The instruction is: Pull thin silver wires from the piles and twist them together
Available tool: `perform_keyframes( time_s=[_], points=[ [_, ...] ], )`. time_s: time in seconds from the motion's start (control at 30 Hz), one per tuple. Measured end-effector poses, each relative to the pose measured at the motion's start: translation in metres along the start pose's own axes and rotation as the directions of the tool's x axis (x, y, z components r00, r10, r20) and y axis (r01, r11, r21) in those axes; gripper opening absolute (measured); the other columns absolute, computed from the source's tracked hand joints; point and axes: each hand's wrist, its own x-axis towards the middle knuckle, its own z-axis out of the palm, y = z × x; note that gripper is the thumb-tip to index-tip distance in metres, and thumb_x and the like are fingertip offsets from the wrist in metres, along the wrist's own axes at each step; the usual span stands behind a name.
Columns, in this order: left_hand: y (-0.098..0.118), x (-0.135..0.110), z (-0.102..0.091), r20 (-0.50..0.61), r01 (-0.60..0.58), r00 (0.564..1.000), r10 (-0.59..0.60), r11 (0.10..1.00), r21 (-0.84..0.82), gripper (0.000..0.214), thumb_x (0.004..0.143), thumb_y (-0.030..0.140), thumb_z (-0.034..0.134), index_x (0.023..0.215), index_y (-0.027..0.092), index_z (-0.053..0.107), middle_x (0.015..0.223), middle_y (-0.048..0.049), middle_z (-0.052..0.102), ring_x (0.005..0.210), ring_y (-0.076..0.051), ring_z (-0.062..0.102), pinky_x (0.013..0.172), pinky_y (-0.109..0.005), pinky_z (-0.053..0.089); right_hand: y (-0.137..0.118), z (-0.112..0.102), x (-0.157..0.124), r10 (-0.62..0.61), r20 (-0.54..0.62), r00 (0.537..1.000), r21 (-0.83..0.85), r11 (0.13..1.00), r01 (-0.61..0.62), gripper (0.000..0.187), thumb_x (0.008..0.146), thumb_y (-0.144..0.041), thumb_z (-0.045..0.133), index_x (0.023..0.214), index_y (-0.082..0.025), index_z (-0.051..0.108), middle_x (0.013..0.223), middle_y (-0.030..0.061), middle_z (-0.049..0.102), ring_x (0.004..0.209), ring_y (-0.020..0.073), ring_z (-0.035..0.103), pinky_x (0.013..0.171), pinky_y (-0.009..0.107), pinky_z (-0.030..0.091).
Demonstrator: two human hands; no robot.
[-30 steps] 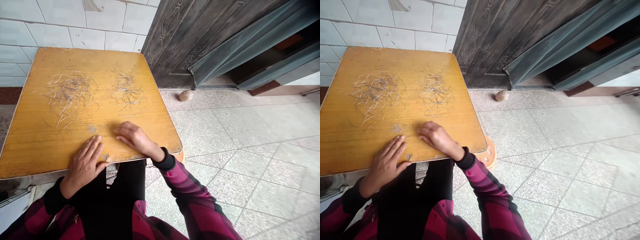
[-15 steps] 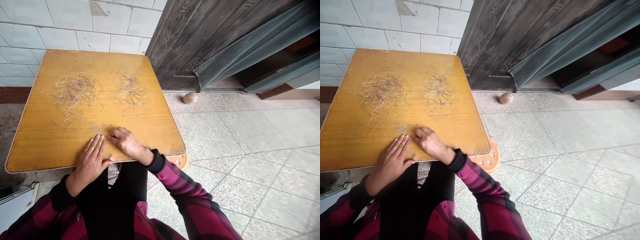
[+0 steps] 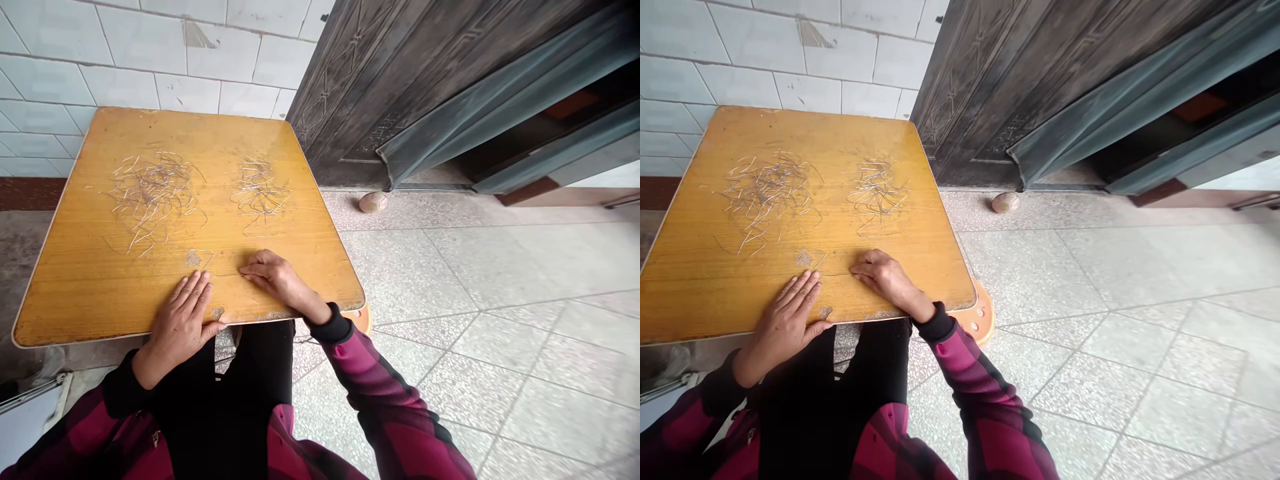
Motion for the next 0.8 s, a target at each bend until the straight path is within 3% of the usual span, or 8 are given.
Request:
perform_keyframes(
  time_s=[0.23, 0.37, 0.47, 0.6, 0.7, 0.8],
  points=[
    [-0.014, 0.001, -0.018, -0.173, 0.033, 0.983, -0.06, 0.987, -0.156, 0.049, 0.095, 0.026, 0.054, 0.14, 0.015, 0.042, 0.148, -0.02, 0.046, 0.14, -0.029, 0.041, 0.112, -0.051, 0.041, -0.002, -0.025, -0.02, 0.139, -0.077, 0.987, 0.129, 0.983, -0.129, 0.021, 0.095, -0.027, 0.057, 0.106, -0.015, 0.071, 0.095, 0.0093, 0.067, 0.088, 0.0176, 0.065, 0.077, 0.033, 0.054],
    [-0.035, 0.017, -0.026, -0.176, 0.081, 0.98, -0.093, 0.994, -0.075, 0.049, 0.098, 0.025, 0.048, 0.145, 0.015, 0.038, 0.148, -0.0188, 0.046, 0.142, -0.028, 0.038, 0.115, -0.052, 0.036, -0.009, -0.014, -0.029, 0.231, -0.169, 0.958, 0.102, 0.971, -0.216, 0.022, 0.096, -0.028, 0.054, 0.108, -0.019, 0.071, 0.095, 0.0087, 0.068, 0.088, 0.019, 0.065, 0.078, 0.035, 0.055],
    [-0.044, 0.033, -0.015, -0.105, 0.088, 0.99, -0.089, 0.996, -0.012, 0.049, 0.1, 0.03, 0.041, 0.143, 0.008, 0.039, 0.149, -0.0207, 0.044, 0.142, -0.03, 0.036, 0.115, -0.053, 0.034, -0.021, 0.003, -0.029, 0.177, -0.232, 0.956, -0.02, 0.982, -0.187, 0.031, 0.097, -0.027, 0.051, 0.124, -0.02, 0.065, 0.111, 0.012, 0.068, 0.103, 0.0227, 0.062, 0.088, 0.041, 0.053],
    [-0.044, 0.042, 0.006, 0.075, 0.119, 0.99, -0.123, 0.992, 0.047, 0.051, 0.101, 0.033, 0.035, 0.139, 0.0, 0.045, 0.15, -0.0238, 0.041, 0.143, -0.033, 0.033, 0.117, -0.052, 0.031, -0.042, 0.022, -0.027, 0.059, -0.056, 0.997, -0.245, 0.967, -0.071, 0.048, 0.098, -0.035, 0.05, 0.143, -0.019, 0.048, 0.14, 0.0129, 0.057, 0.134, 0.0257, 0.047, 0.107, 0.047, 0.042],
    [-0.04, 0.041, 0.015, 0.109, 0.149, 0.982, -0.157, 0.986, 0.077, 0.051, 0.1, 0.031, 0.038, 0.139, -0.001, 0.045, 0.152, -0.0245, 0.037, 0.145, -0.034, 0.028, 0.118, -0.054, 0.027, -0.052, 0.028, -0.028, 0.061, 0.054, 0.997, -0.313, 0.949, -0.041, 0.058, 0.097, -0.046, 0.049, 0.146, -0.017, 0.043, 0.147, 0.0123, 0.05, 0.14, 0.0259, 0.04, 0.115, 0.049, 0.033],
    [-0.038, 0.039, 0.017, 0.103, 0.173, 0.978, -0.18, 0.982, 0.078, 0.051, 0.098, 0.028, 0.041, 0.141, 0.0, 0.044, 0.152, -0.0239, 0.037, 0.146, -0.034, 0.026, 0.119, -0.054, 0.025, -0.053, 0.031, -0.031, 0.081, 0.077, 0.994, -0.327, 0.944, -0.051, 0.064, 0.095, -0.052, 0.048, 0.146, -0.015, 0.042, 0.149, 0.0128, 0.046, 0.142, 0.0281, 0.037, 0.118, 0.053, 0.027]
  ],
)
